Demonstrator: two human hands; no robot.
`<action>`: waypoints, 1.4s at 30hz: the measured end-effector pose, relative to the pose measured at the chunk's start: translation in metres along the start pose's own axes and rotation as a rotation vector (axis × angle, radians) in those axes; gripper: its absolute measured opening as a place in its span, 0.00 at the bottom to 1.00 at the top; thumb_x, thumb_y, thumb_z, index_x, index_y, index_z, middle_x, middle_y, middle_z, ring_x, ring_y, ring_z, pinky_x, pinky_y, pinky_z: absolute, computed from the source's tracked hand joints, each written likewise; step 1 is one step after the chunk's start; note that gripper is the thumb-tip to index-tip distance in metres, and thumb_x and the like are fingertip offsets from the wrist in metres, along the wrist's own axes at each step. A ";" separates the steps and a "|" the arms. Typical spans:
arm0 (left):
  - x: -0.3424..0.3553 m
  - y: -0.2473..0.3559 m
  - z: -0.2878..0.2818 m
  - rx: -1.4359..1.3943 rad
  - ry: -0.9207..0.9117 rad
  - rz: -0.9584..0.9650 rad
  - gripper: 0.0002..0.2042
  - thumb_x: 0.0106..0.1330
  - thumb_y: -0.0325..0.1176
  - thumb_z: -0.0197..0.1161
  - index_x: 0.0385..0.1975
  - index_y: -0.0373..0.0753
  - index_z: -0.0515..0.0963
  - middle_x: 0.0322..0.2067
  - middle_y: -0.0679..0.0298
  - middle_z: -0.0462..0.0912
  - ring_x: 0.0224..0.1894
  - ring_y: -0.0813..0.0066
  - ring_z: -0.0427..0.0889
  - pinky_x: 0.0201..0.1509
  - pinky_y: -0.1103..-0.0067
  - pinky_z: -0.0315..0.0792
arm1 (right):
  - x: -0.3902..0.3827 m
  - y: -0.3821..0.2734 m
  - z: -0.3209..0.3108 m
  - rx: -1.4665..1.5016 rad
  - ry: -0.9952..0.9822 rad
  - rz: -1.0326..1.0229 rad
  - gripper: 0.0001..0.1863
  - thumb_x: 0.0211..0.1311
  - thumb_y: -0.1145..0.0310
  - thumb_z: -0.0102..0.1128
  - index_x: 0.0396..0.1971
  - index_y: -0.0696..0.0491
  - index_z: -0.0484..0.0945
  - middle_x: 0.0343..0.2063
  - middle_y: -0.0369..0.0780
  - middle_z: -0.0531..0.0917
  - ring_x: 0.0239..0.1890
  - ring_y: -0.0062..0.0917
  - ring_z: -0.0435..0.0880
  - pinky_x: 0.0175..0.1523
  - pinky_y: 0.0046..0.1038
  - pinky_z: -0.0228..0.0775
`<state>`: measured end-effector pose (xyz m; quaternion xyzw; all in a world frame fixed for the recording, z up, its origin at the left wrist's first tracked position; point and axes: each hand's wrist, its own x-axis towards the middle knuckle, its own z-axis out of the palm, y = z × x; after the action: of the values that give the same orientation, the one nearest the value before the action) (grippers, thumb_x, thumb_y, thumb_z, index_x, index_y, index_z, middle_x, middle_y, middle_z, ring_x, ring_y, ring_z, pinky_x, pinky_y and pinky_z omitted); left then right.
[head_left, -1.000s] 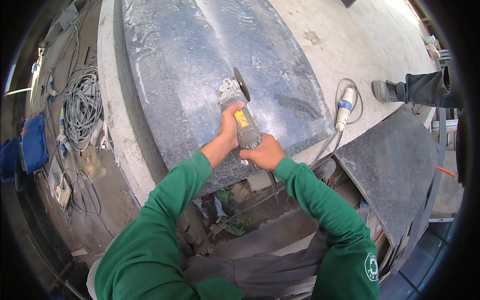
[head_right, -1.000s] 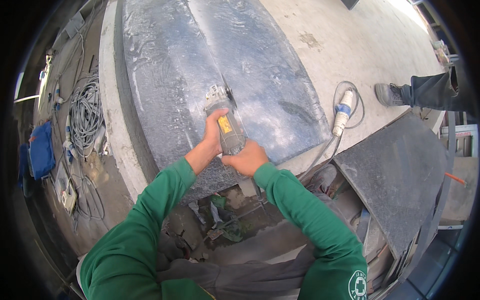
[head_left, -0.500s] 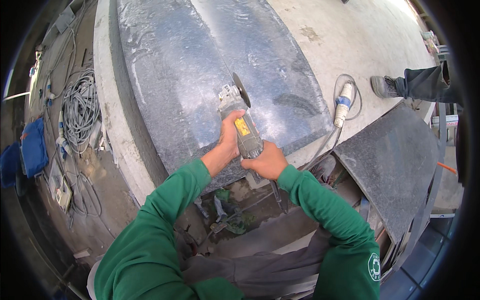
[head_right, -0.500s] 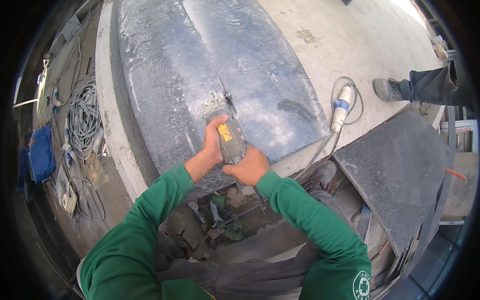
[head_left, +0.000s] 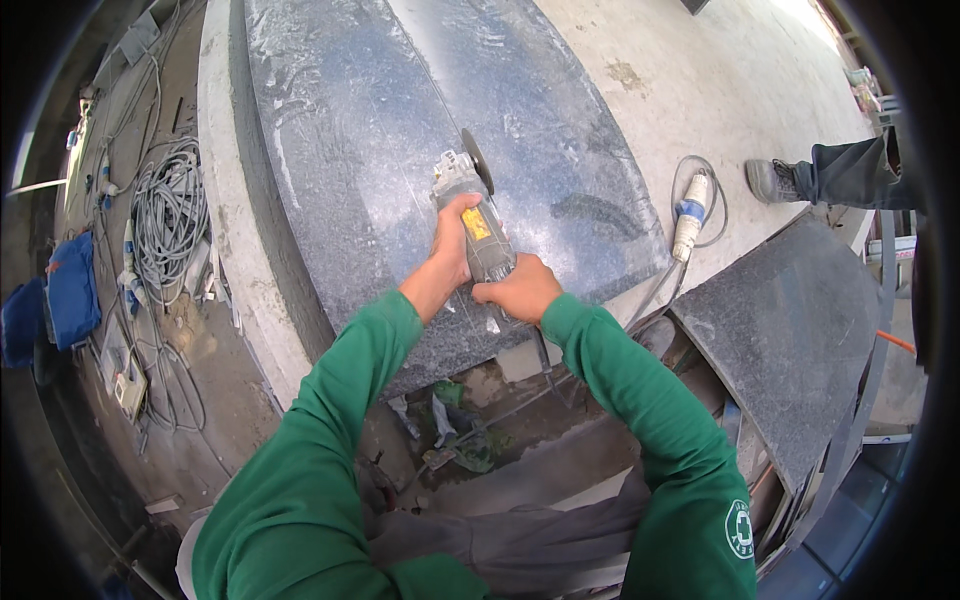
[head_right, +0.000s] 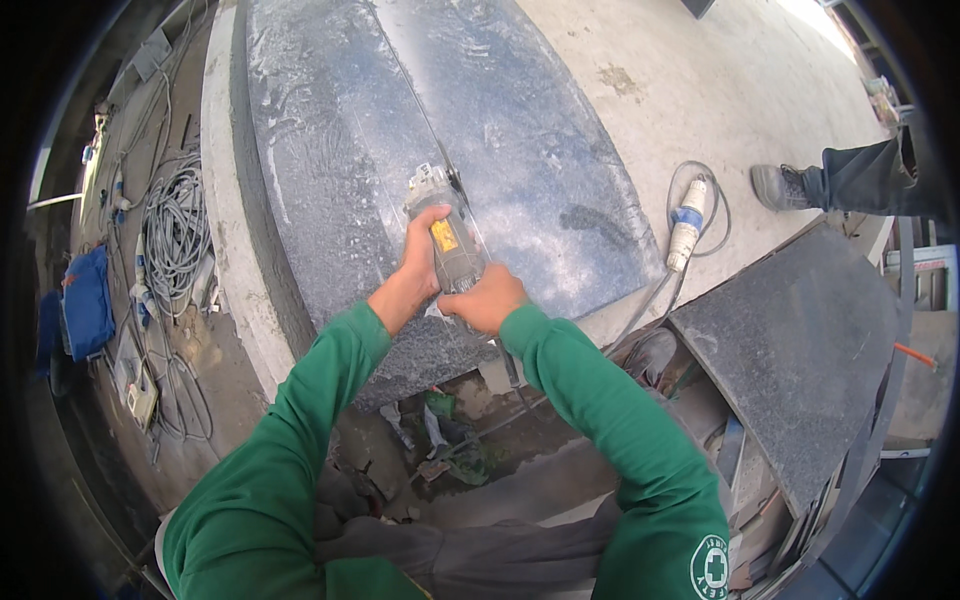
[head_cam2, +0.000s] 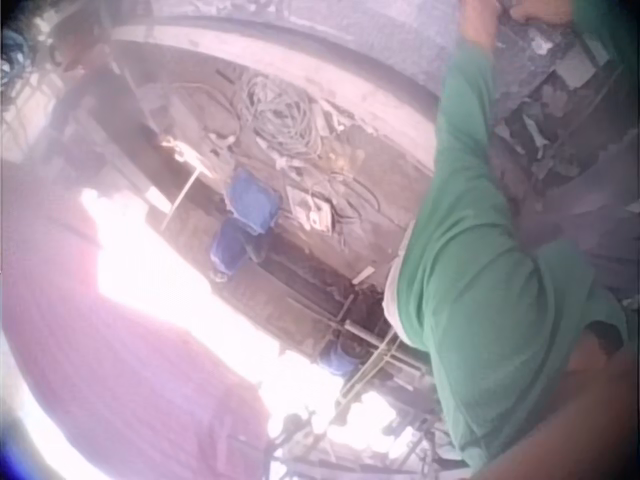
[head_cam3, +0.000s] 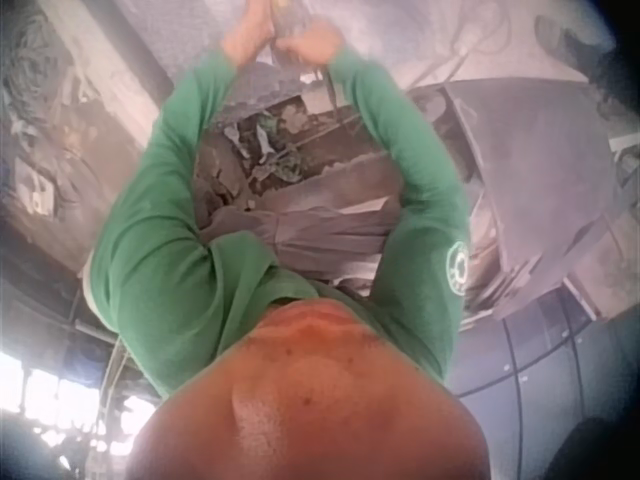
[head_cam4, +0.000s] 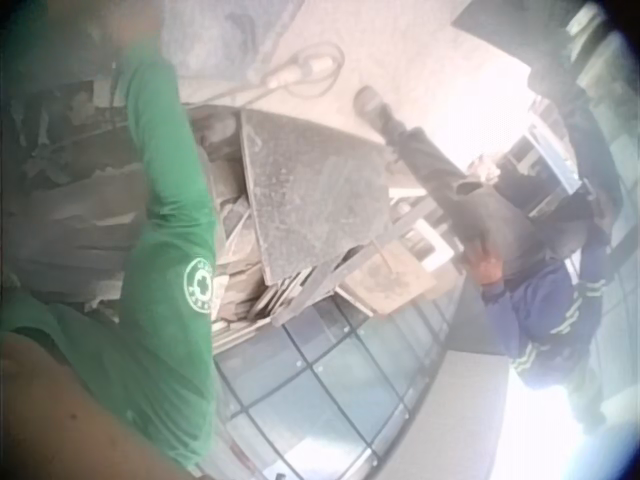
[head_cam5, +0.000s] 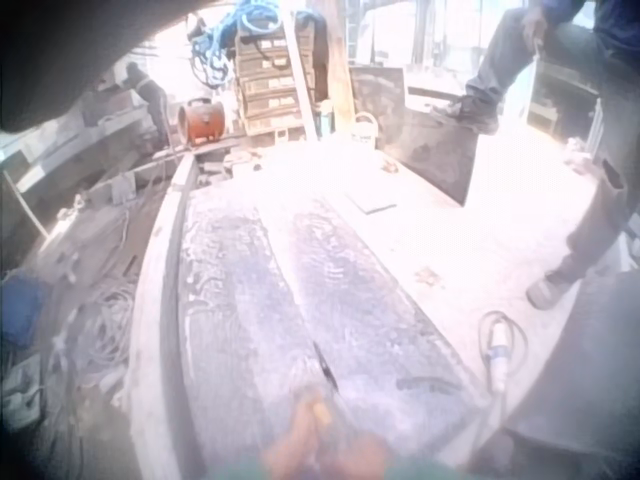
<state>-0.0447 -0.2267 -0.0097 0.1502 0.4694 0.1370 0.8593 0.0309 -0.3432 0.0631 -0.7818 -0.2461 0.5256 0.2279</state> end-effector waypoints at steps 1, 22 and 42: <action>-0.005 -0.006 0.000 0.005 -0.010 0.003 0.22 0.58 0.47 0.60 0.41 0.33 0.72 0.30 0.54 0.79 0.29 0.58 0.81 0.33 0.64 0.79 | -0.005 0.006 0.001 -0.009 0.007 -0.008 0.25 0.38 0.61 0.72 0.35 0.64 0.81 0.30 0.44 0.85 0.32 0.29 0.85 0.39 0.30 0.76; -0.016 -0.012 -0.003 0.034 0.009 0.022 0.22 0.58 0.47 0.59 0.43 0.33 0.72 0.31 0.53 0.79 0.30 0.58 0.83 0.35 0.65 0.80 | -0.016 0.005 0.000 -0.011 -0.045 -0.006 0.25 0.36 0.56 0.73 0.35 0.58 0.84 0.31 0.45 0.87 0.36 0.35 0.87 0.45 0.32 0.77; -0.042 -0.040 0.004 -0.025 -0.003 -0.009 0.21 0.57 0.46 0.61 0.39 0.33 0.72 0.28 0.54 0.78 0.27 0.58 0.81 0.34 0.65 0.79 | -0.046 0.030 0.001 -0.011 -0.023 -0.026 0.29 0.38 0.57 0.74 0.42 0.58 0.81 0.36 0.47 0.86 0.40 0.36 0.86 0.49 0.33 0.77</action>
<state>-0.0593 -0.2797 0.0086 0.1375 0.4670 0.1389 0.8624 0.0193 -0.3951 0.0764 -0.7737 -0.2618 0.5302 0.2274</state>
